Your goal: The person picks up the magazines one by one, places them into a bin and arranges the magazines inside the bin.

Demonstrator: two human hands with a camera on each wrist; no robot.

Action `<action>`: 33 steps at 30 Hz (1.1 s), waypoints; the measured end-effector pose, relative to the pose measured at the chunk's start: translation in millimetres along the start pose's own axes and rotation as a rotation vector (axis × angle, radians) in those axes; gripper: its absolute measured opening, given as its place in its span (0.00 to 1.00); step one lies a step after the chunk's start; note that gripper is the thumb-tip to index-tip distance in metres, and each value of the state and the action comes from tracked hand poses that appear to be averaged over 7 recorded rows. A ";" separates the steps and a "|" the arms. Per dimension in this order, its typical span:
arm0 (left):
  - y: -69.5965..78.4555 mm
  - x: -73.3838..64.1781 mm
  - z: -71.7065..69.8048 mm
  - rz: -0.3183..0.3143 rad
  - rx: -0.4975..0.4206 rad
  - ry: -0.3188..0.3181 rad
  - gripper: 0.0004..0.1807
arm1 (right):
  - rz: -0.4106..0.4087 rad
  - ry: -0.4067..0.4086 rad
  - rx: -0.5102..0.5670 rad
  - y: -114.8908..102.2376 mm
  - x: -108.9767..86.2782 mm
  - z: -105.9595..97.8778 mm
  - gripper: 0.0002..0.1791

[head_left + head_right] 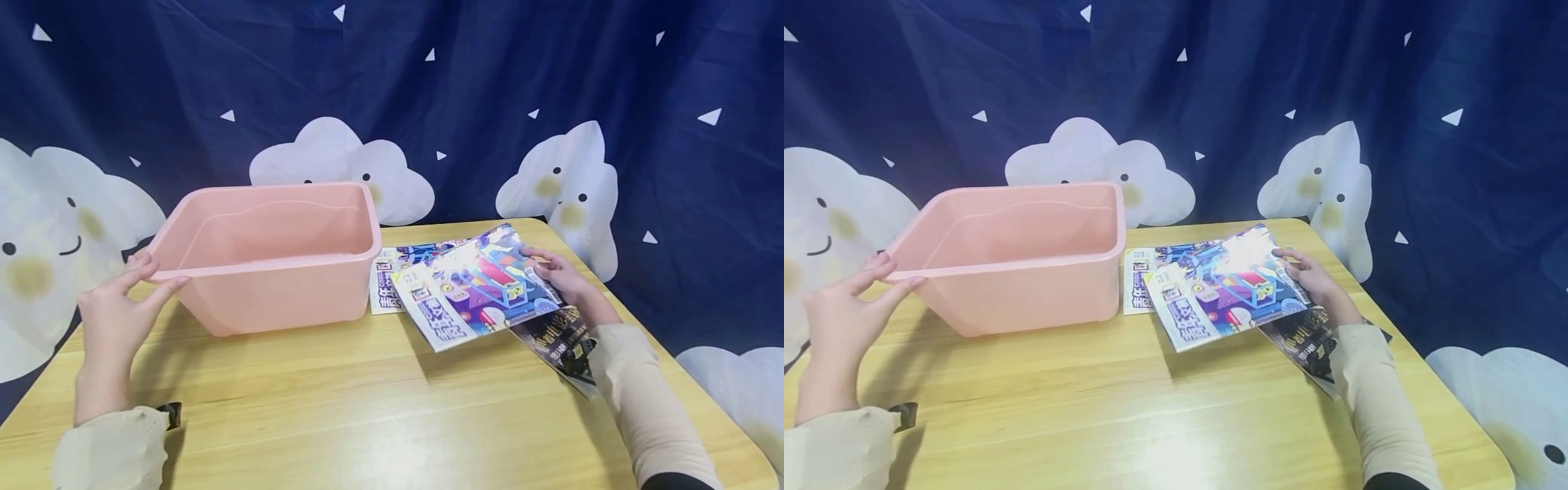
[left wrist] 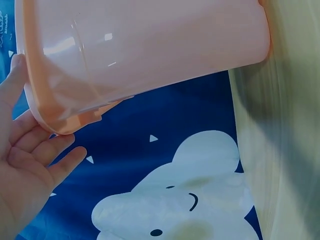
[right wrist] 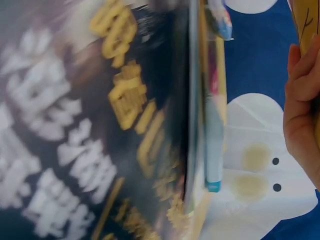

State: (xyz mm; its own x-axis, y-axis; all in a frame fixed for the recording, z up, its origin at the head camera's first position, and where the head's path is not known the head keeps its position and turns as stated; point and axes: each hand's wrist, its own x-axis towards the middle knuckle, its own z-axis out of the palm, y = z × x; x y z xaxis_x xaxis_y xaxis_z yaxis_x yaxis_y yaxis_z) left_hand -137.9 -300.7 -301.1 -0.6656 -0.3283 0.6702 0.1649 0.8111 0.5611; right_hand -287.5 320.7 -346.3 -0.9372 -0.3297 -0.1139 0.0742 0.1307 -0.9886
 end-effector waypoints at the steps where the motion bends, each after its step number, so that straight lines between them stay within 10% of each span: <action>1: 0.2 0.1 0.1 0.011 -0.003 0.011 0.27 | -0.012 0.009 0.041 -2.2 -0.2 0.1 0.25; 14: -2.9 -2.2 2.6 0.099 -0.027 0.099 0.28 | 0.025 0.261 0.404 -43.1 5.6 15.7 0.22; 33: -1.3 -0.1 0.6 0.045 0.025 0.041 0.27 | 0.031 0.369 0.496 -95.1 35.2 93.7 0.26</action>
State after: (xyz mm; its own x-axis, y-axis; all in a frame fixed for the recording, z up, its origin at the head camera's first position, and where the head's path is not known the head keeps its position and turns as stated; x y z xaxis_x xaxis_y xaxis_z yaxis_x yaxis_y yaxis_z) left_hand -138.5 -301.4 -302.2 -0.6276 -0.3106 0.7139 0.1755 0.8369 0.5184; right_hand -295.6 209.1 -265.4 -0.9817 0.0237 -0.1892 0.1696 -0.3445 -0.9233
